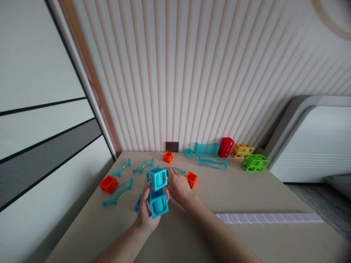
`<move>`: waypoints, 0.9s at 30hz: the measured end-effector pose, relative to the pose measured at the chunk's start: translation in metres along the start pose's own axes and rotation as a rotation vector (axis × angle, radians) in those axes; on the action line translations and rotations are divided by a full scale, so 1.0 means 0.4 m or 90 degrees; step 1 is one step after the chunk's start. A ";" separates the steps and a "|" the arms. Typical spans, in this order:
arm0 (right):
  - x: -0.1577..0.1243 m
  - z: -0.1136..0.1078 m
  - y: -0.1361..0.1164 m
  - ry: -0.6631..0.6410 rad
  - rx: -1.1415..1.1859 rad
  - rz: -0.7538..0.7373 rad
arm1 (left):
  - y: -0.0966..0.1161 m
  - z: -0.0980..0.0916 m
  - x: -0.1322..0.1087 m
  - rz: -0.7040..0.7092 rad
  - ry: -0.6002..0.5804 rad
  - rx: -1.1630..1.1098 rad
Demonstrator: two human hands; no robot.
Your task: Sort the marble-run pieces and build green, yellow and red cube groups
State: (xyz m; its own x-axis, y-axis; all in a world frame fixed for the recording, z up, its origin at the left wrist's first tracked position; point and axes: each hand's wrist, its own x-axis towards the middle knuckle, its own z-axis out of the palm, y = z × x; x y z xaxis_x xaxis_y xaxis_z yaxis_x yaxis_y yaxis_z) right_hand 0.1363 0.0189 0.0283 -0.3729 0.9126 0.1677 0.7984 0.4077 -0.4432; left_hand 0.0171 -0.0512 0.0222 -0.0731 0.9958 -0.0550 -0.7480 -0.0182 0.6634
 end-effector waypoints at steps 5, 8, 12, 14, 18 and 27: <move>0.000 0.014 0.005 -0.015 -0.005 0.011 | 0.005 0.003 0.002 0.006 0.026 -0.022; 0.005 0.021 0.004 -0.032 -0.005 0.026 | 0.008 0.006 0.000 0.013 0.018 -0.015; 0.011 0.022 -0.001 -0.035 -0.017 0.058 | 0.008 0.009 -0.001 0.019 0.013 -0.005; 0.014 0.021 -0.001 -0.039 -0.018 0.071 | 0.009 0.010 -0.002 0.021 0.015 -0.003; 0.017 0.024 0.006 -0.056 -0.003 0.081 | 0.011 0.013 -0.003 0.023 0.008 0.004; 0.015 0.040 0.017 -0.043 -0.001 0.087 | 0.009 0.010 -0.001 0.028 0.018 -0.001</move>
State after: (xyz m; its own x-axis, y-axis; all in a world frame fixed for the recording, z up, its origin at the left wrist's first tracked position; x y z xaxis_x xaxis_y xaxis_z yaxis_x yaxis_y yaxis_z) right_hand 0.1320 0.0265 0.0123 -0.2919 0.9554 0.0455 0.8448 0.2798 -0.4561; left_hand 0.0169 -0.0514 0.0276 -0.1242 0.9911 -0.0475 -0.7450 -0.0615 0.6642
